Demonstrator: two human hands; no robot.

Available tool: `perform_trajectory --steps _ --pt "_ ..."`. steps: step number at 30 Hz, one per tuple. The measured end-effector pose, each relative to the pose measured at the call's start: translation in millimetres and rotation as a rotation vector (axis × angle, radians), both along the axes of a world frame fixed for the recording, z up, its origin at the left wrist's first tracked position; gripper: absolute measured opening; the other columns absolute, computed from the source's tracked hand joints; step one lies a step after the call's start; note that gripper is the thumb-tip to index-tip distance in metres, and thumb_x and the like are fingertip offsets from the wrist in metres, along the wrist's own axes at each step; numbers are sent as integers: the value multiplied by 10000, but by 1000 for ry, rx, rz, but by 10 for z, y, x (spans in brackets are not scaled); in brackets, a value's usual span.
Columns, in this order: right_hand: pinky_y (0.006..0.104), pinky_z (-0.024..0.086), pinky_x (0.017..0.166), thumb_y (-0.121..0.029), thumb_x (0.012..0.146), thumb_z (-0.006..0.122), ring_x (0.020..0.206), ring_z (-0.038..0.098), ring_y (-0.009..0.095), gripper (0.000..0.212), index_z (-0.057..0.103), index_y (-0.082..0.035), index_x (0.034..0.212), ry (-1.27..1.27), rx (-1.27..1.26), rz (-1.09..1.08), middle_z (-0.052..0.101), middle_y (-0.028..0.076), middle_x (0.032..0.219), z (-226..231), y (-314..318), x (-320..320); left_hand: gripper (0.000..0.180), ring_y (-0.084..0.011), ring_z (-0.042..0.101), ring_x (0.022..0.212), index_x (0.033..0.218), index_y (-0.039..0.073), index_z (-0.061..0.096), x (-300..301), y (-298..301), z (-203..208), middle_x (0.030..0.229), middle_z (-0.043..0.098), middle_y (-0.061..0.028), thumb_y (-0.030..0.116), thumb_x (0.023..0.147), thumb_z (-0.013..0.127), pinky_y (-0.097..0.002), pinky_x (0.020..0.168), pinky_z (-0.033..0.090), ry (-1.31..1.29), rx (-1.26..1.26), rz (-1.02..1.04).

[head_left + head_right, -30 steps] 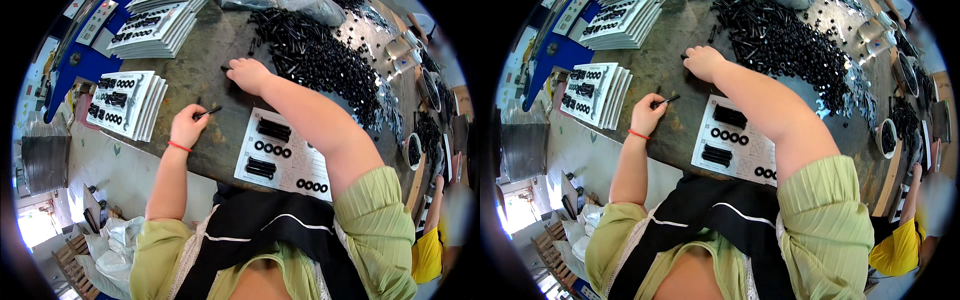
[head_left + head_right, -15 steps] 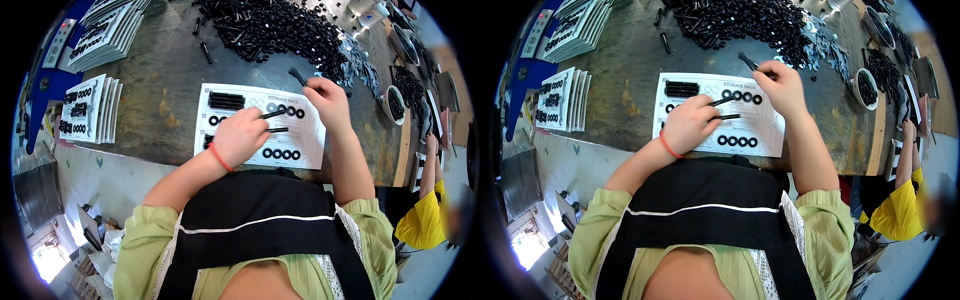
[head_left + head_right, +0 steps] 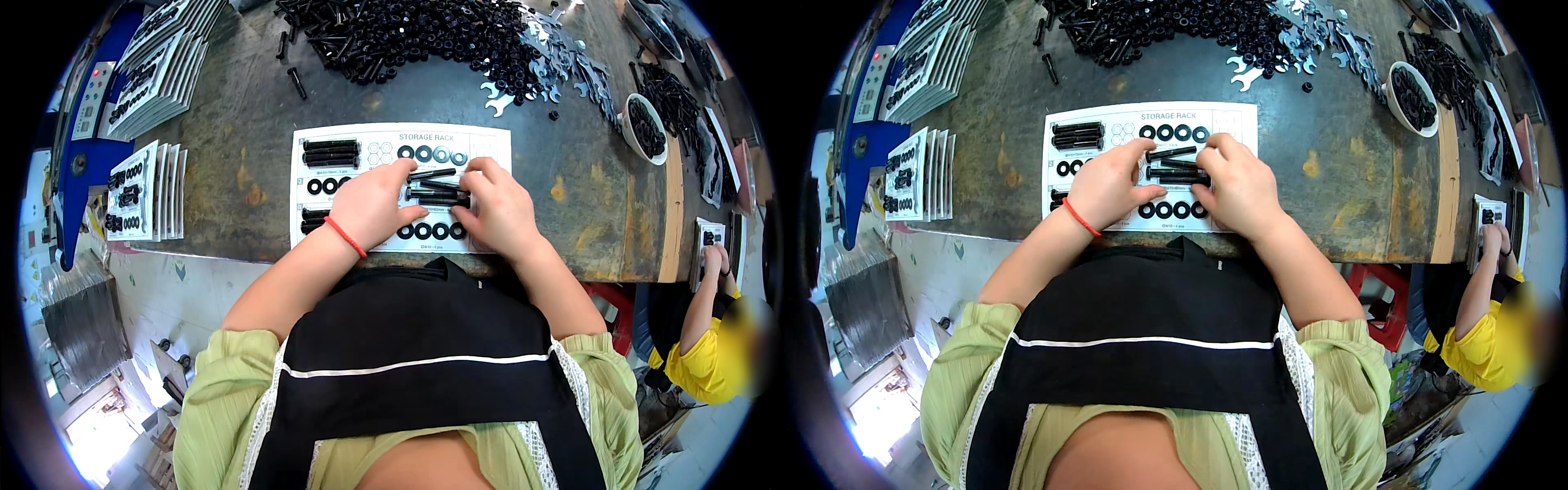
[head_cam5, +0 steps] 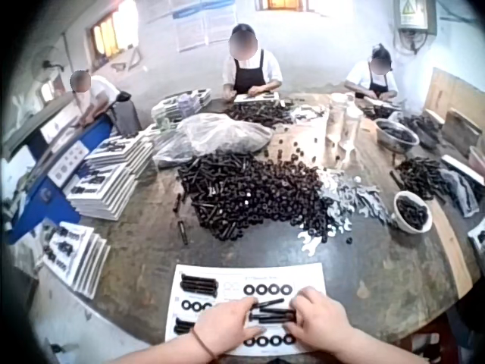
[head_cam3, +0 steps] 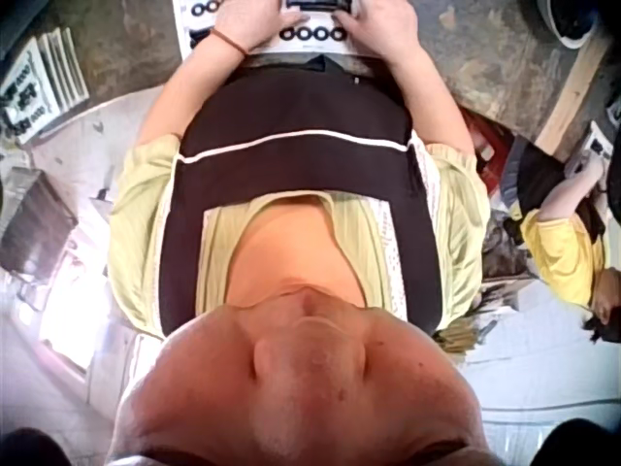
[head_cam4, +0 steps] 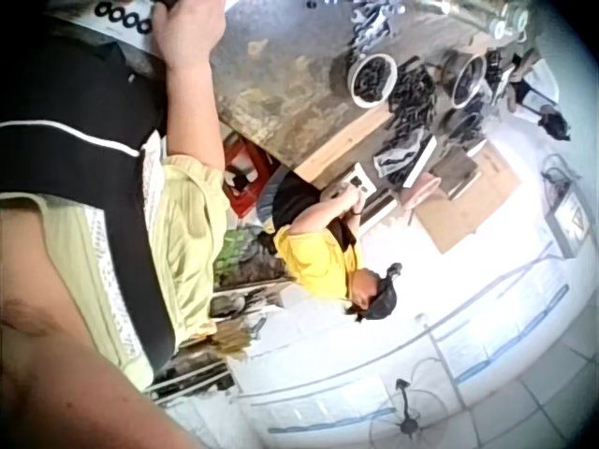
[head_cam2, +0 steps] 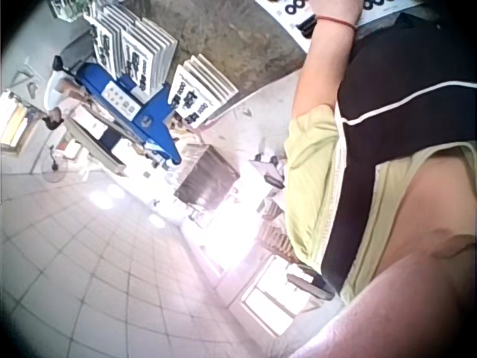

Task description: The person assembles small black hardware components onto white storage rack cards. They pick bolts, nuts, and washers from piles on the table and place them into designated slots on the card, then stack the completed cards. The process is repeated continuously throughout the clip.

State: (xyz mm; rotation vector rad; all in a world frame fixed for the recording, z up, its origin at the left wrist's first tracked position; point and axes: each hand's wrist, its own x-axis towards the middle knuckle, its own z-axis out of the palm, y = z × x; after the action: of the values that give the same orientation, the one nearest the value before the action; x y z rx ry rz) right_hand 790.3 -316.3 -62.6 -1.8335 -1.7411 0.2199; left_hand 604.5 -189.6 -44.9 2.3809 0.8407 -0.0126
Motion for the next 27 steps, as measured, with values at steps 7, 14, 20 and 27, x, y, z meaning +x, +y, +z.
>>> perform_trajectory --steps 7,14,20,27 --pt "368 502 645 -137 725 782 697 619 248 524 557 -65 1193 219 -249 -55 608 84 759 -122 77 -50 419 -288 644 783 1150 76 586 65 11 -246 820 640 -106 210 792 759 -399 687 507 -134 23 -80" --pt "360 523 659 -120 728 789 708 630 248 444 640 -28 1136 224 -237 -107 635 118 835 -191 72 -34 380 -312 649 835 1166 58 572 124 48 -253 905 647 -134 156 826 710 -416 737 516 -88 -23 -97" --pt "366 525 722 -181 753 797 776 627 269 464 621 -45 1160 289 -268 -133 644 120 909 -50 159 200 571 -239 596 703 1297 89 546 31 122 -17 747 566 -82 163 776 767 -365 650 488 -127 -129 5" --pt "433 524 782 -376 842 692 904 662 333 381 705 -41 1023 -35 -129 -663 687 152 974 15 855 1547 452 -77 447 634 1275 66 595 -869 924 -267 694 472 36 85 840 716 -237 593 405 -270 26 593"
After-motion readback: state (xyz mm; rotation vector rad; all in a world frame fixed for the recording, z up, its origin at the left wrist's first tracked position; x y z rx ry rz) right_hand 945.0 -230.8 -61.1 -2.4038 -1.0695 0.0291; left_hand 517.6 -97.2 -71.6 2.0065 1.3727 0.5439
